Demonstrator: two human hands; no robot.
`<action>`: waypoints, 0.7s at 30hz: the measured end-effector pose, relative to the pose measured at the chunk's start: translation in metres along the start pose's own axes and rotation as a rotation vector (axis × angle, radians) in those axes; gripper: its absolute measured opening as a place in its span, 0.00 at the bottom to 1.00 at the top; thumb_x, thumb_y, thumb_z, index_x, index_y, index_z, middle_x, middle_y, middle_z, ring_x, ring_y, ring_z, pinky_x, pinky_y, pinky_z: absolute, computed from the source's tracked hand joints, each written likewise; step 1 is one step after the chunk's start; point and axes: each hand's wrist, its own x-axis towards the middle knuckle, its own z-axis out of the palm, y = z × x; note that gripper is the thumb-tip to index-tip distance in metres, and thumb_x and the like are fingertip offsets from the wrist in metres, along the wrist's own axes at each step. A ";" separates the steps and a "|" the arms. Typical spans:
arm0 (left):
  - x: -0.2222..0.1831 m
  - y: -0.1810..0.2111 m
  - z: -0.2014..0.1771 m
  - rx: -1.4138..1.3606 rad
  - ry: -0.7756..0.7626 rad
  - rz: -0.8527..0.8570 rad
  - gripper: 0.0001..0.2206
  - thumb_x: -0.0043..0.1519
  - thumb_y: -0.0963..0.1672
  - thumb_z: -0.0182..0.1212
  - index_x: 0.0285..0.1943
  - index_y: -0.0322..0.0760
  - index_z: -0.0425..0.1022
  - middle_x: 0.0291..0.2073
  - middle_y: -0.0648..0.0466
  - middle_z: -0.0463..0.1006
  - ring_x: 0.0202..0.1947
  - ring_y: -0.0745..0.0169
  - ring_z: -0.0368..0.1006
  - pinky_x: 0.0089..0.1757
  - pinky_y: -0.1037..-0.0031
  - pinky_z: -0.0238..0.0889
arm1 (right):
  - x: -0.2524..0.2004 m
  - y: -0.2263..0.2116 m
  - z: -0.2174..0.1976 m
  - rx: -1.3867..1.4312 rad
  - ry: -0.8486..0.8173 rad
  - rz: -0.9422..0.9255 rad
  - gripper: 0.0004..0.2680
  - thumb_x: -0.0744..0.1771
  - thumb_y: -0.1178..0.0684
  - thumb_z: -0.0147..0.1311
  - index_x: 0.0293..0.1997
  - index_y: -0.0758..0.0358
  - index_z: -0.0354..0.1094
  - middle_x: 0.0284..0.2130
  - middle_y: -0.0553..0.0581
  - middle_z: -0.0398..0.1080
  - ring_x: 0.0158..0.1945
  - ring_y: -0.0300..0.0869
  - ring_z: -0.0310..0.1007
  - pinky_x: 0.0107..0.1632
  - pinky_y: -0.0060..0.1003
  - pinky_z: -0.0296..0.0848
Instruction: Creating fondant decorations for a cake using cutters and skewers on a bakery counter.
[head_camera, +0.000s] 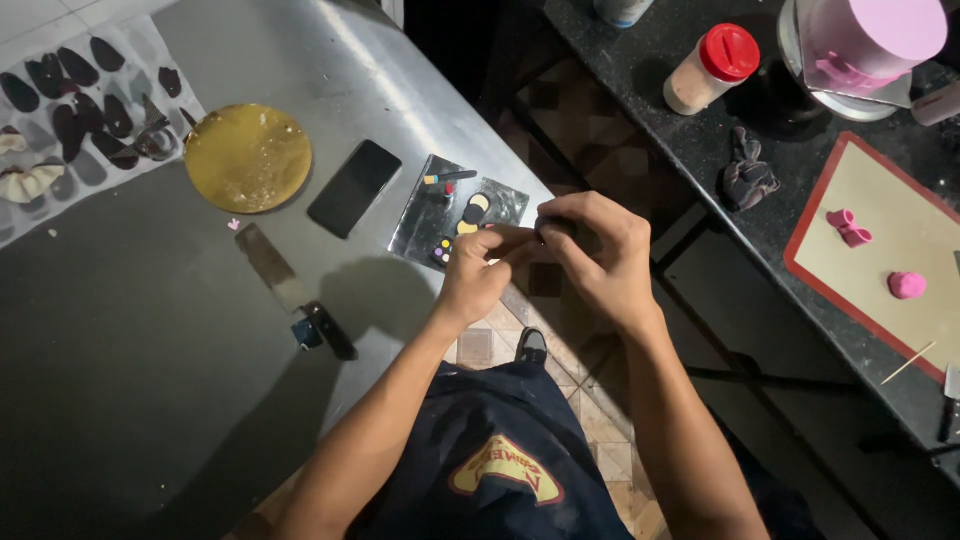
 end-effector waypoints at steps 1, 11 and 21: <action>0.000 -0.001 0.000 -0.055 -0.008 -0.002 0.16 0.58 0.30 0.49 0.50 0.23 0.80 0.43 0.50 0.83 0.46 0.68 0.79 0.50 0.77 0.73 | 0.000 0.000 0.000 0.003 0.001 -0.001 0.06 0.65 0.65 0.59 0.45 0.69 0.74 0.39 0.58 0.77 0.42 0.40 0.79 0.47 0.32 0.76; -0.003 0.001 0.001 0.049 -0.002 -0.031 0.14 0.60 0.31 0.53 0.50 0.25 0.82 0.42 0.50 0.84 0.44 0.67 0.79 0.48 0.77 0.72 | -0.002 0.000 -0.003 0.040 0.002 0.046 0.07 0.66 0.64 0.59 0.48 0.69 0.75 0.38 0.58 0.77 0.42 0.38 0.78 0.46 0.31 0.76; -0.005 -0.002 0.004 0.035 0.009 -0.064 0.12 0.62 0.33 0.56 0.50 0.26 0.82 0.41 0.51 0.85 0.43 0.70 0.78 0.47 0.79 0.71 | -0.006 0.000 -0.008 0.002 0.008 -0.006 0.09 0.66 0.64 0.59 0.51 0.70 0.74 0.43 0.60 0.78 0.46 0.39 0.79 0.50 0.31 0.75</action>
